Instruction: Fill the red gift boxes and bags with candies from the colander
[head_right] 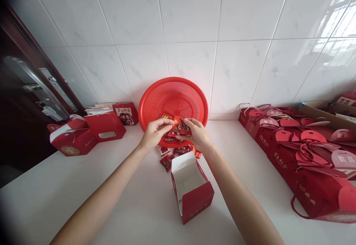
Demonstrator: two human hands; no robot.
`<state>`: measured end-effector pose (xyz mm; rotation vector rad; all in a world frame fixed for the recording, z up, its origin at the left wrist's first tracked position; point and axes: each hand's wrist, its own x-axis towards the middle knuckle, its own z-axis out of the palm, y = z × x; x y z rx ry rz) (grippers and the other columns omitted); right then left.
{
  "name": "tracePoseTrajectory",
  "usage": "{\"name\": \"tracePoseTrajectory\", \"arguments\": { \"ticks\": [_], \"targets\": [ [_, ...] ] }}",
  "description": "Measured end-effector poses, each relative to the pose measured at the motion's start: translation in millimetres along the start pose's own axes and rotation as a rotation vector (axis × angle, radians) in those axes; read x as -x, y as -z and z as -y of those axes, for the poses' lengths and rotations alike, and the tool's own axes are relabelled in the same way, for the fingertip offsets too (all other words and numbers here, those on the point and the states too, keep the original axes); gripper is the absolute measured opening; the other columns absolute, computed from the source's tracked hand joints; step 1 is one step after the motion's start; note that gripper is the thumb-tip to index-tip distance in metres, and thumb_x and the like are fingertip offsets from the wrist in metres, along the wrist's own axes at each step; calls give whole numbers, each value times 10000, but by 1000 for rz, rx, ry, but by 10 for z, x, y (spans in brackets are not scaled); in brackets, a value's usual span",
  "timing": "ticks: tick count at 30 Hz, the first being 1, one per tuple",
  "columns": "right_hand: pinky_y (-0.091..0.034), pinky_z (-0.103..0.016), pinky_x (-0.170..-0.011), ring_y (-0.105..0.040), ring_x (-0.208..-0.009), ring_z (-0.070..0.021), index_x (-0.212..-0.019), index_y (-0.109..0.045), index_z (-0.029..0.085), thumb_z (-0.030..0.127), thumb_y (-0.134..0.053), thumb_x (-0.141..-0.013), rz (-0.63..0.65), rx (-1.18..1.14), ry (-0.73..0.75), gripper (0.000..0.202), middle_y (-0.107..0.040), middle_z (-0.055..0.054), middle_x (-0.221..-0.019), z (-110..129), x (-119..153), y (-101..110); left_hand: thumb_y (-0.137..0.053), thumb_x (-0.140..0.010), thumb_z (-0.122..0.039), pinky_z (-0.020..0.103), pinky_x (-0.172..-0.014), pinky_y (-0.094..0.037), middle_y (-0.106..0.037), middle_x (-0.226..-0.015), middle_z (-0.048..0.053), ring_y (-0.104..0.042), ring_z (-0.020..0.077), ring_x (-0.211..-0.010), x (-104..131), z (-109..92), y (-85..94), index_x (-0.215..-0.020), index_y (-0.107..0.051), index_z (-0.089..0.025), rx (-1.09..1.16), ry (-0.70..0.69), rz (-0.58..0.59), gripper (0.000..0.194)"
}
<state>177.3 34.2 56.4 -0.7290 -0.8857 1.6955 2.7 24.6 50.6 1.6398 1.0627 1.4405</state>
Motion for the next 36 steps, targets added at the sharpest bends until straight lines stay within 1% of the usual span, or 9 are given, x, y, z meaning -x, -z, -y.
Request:
{"name": "tracePoseTrajectory", "arguments": {
  "ticks": [3,7,13,18,21,24,29,33,36],
  "targets": [
    [-686,-355,-653,-677,-657,-152,-807,-694,168,183,-720,-886,-27,2,10,84,-698,-39,-808,14,13,-18,-725,-764,-336,404,-929,-567,-776,-978,75,-716,250,-969,11,22,-30,-872,-737,-176,-34,-4,-19,194],
    [-683,-363,-707,-681,-667,-155,-780,-696,174,186,-782,-825,-7,-1,35,98,-696,-30,-815,-5,-2,-4,-719,-795,-316,396,-937,-569,-776,-1028,82,-718,246,-998,30,27,-55,-920,-735,-177,-82,-39,-27,188],
    [-672,-338,-735,-706,-746,-175,-742,-692,164,194,-830,-758,47,34,63,142,-696,-38,-816,-51,-10,1,-742,-797,-302,375,-904,-589,-763,-1128,97,-700,249,-1061,42,16,-56,-1098,-729,-178,-104,-33,-4,326],
    [-662,-316,-677,-692,-728,-178,-733,-704,173,167,-825,-705,61,87,35,124,-712,-34,-756,-30,21,-10,-771,-782,-336,377,-936,-583,-769,-1122,91,-700,255,-1080,17,21,15,-1081,-748,-181,-112,-26,67,337],
    [-652,-312,-628,-682,-686,-176,-727,-699,170,165,-838,-661,51,110,44,154,-709,-35,-745,-26,29,-14,-771,-777,-370,372,-887,-601,-764,-1135,86,-724,246,-1000,6,7,55,-1079,-752,-185,-109,0,108,355],
    [-630,-301,-576,-660,-645,-167,-707,-684,174,168,-839,-643,25,107,66,168,-692,-28,-715,-36,23,-20,-766,-775,-383,371,-875,-606,-763,-1137,82,-733,237,-954,-2,-3,75,-1061,-757,-188,-105,29,119,346],
    [-596,-268,-548,-646,-667,-158,-686,-664,174,173,-849,-625,-39,71,58,195,-679,-22,-728,-51,24,-46,-770,-767,-402,374,-878,-605,-777,-1075,82,-734,243,-947,-4,-1,54,-1013,-759,-177,-87,12,113,334],
    [-588,-234,-566,-655,-709,-150,-703,-667,166,182,-915,-533,1,64,43,301,-695,-24,-762,-67,38,-58,-758,-780,-460,367,-846,-604,-776,-1022,78,-735,244,-919,18,-21,23,-992,-750,-172,-100,-18,134,358],
    [-575,-221,-538,-658,-703,-153,-706,-670,161,182,-937,-462,0,67,40,363,-700,-21,-745,-82,34,-53,-748,-790,-450,356,-844,-599,-780,-1012,70,-731,237,-917,29,-46,27,-990,-752,-173,-142,-33,145,342]
  ]
}}
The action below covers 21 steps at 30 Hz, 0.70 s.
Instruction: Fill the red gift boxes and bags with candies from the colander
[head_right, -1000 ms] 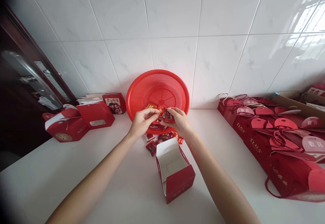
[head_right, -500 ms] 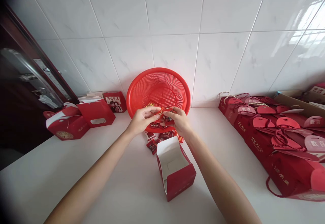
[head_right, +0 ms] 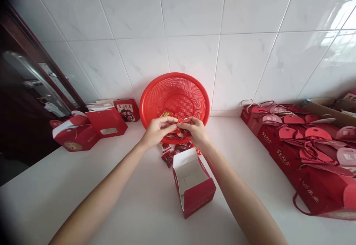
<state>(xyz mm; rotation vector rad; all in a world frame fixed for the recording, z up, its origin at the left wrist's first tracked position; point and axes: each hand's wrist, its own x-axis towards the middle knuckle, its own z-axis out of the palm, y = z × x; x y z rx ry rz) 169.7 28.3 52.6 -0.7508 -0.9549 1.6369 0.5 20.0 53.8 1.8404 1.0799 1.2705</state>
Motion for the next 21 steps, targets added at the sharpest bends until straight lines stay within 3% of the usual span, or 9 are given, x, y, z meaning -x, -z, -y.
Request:
{"name": "tracePoseTrajectory", "arguments": {
  "ticks": [5,8,13,17,21],
  "targets": [
    [-562,-228,-522,-647,-669,-151,-720,-661,177,149,-917,-416,-60,-25,55,398,-696,-4,-691,9,-25,14,-638,-871,-425,337,-838,-598,-786,-1021,78,-732,229,-939,-30,42,88,-1014,-757,-168,-36,-30,-61,318],
    [-553,-238,-523,-648,-644,-154,-723,-637,187,139,-900,-425,-92,-18,97,400,-699,-6,-664,36,-29,19,-619,-879,-334,335,-842,-596,-791,-1026,76,-736,226,-928,-63,152,171,-1007,-761,-168,-191,-25,-103,254],
    [-538,-258,-517,-632,-578,-147,-721,-593,197,139,-897,-417,-86,-4,113,434,-709,-6,-640,72,-16,13,-602,-851,-174,319,-830,-585,-804,-949,53,-750,220,-863,-68,378,250,-934,-771,-184,-600,101,2,188],
    [-527,-241,-504,-637,-589,-147,-714,-582,196,121,-895,-395,-87,-13,110,453,-707,-7,-626,82,-15,13,-648,-816,-187,316,-778,-572,-789,-811,35,-747,237,-801,-31,500,217,-973,-772,-199,-688,145,40,201],
    [-531,-237,-505,-646,-602,-150,-707,-573,198,118,-892,-398,-78,-20,112,450,-711,-10,-635,69,-33,41,-672,-807,-230,375,-824,-564,-787,-900,88,-737,300,-902,-12,585,151,-1122,-748,-168,-758,180,24,330]
  ]
}}
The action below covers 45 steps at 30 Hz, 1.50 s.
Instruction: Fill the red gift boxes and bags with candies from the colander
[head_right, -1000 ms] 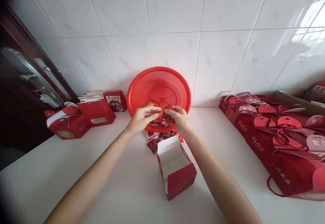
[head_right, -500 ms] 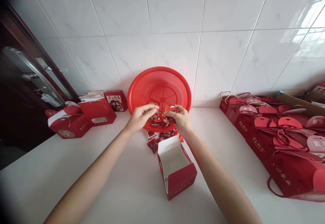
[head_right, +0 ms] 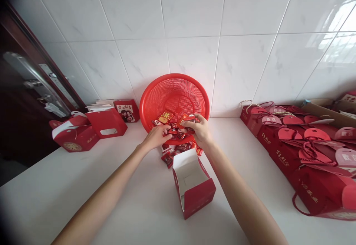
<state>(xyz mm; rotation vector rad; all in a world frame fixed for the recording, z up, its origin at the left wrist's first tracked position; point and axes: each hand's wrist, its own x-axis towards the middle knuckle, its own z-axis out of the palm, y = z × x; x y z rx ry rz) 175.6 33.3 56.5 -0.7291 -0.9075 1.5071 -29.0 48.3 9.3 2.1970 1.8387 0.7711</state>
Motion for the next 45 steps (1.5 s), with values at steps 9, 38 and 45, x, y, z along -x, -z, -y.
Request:
{"name": "tracePoseTrajectory", "arguments": {
  "ticks": [9,38,45],
  "targets": [
    [-537,-252,-525,-675,-679,-182,-743,-603,200,130,-888,-436,18,37,-2,425,-697,-1,-658,-8,-19,41,-615,-883,-208,386,-987,-543,-767,-1164,96,-716,276,-1082,1,12,-156,-1215,-737,-197,45,-19,-39,355],
    [-518,-236,-504,-654,-661,-158,-656,-617,185,141,-896,-436,24,38,0,359,-691,-9,-672,32,-9,40,-678,-808,-241,371,-877,-591,-779,-920,45,-730,218,-870,-58,66,-136,-821,-700,-192,440,-36,-290,56],
    [-546,-244,-523,-655,-634,-150,-675,-635,179,168,-937,-397,53,59,-5,411,-699,-1,-659,31,-5,36,-660,-776,-213,363,-825,-601,-754,-879,29,-715,204,-799,-78,73,-123,-812,-642,-196,467,-32,-287,43]
  ]
}}
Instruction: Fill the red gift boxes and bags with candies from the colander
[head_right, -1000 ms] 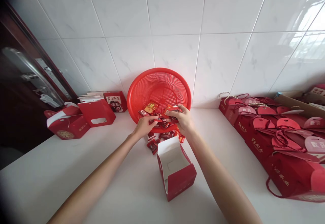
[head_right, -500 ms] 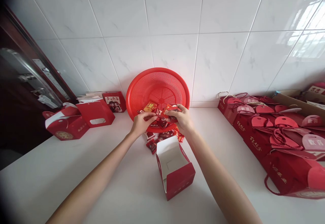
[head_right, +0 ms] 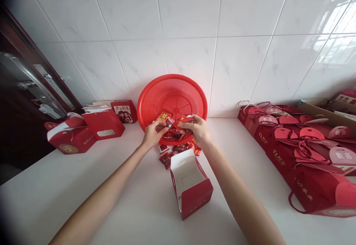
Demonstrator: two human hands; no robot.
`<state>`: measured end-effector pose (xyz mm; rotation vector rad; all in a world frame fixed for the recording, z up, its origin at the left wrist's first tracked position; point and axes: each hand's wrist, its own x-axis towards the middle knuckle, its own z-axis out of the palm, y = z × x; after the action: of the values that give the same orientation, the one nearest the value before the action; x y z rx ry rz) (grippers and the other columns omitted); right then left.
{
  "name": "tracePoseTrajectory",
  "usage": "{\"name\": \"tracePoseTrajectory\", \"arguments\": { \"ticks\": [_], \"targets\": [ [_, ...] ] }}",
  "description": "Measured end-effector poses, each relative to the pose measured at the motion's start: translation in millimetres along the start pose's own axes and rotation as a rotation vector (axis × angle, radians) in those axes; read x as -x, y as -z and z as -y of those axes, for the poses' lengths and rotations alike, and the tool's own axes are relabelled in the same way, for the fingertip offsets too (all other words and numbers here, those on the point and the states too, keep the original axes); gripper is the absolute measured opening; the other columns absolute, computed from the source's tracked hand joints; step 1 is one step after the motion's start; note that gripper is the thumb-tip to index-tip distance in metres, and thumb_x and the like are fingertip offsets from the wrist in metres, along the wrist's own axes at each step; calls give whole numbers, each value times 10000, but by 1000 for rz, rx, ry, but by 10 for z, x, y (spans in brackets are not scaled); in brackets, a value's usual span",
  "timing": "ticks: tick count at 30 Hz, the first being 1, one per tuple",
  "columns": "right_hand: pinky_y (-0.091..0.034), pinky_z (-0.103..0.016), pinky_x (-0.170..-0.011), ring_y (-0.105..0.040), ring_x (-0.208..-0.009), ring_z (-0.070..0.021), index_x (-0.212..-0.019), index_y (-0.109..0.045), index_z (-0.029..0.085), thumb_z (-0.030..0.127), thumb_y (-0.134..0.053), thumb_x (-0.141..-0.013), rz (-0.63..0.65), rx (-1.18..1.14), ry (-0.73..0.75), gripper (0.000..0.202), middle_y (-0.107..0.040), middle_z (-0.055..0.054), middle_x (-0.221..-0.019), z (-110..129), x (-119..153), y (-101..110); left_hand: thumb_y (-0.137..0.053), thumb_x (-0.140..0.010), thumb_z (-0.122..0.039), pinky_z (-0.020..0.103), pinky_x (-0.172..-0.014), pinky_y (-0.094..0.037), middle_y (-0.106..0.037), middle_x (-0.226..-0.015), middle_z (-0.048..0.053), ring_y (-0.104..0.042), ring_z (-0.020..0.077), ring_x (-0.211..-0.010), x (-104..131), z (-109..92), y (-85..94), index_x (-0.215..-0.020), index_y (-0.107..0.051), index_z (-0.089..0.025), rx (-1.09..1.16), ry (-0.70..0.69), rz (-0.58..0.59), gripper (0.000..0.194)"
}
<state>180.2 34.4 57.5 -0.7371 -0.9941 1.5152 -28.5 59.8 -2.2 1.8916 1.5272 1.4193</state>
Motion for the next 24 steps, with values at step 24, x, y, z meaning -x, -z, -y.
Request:
{"name": "tracePoseTrajectory", "arguments": {
  "ticks": [24],
  "targets": [
    [-538,-247,-539,-654,-652,-155,-660,-650,183,167,-923,-416,3,4,2,367,-693,0,-663,39,25,-1,-677,-714,-107,367,-917,-598,-809,-955,32,-753,236,-903,-30,46,155,-890,-809,-232,-259,-9,227,254]
  ]
}}
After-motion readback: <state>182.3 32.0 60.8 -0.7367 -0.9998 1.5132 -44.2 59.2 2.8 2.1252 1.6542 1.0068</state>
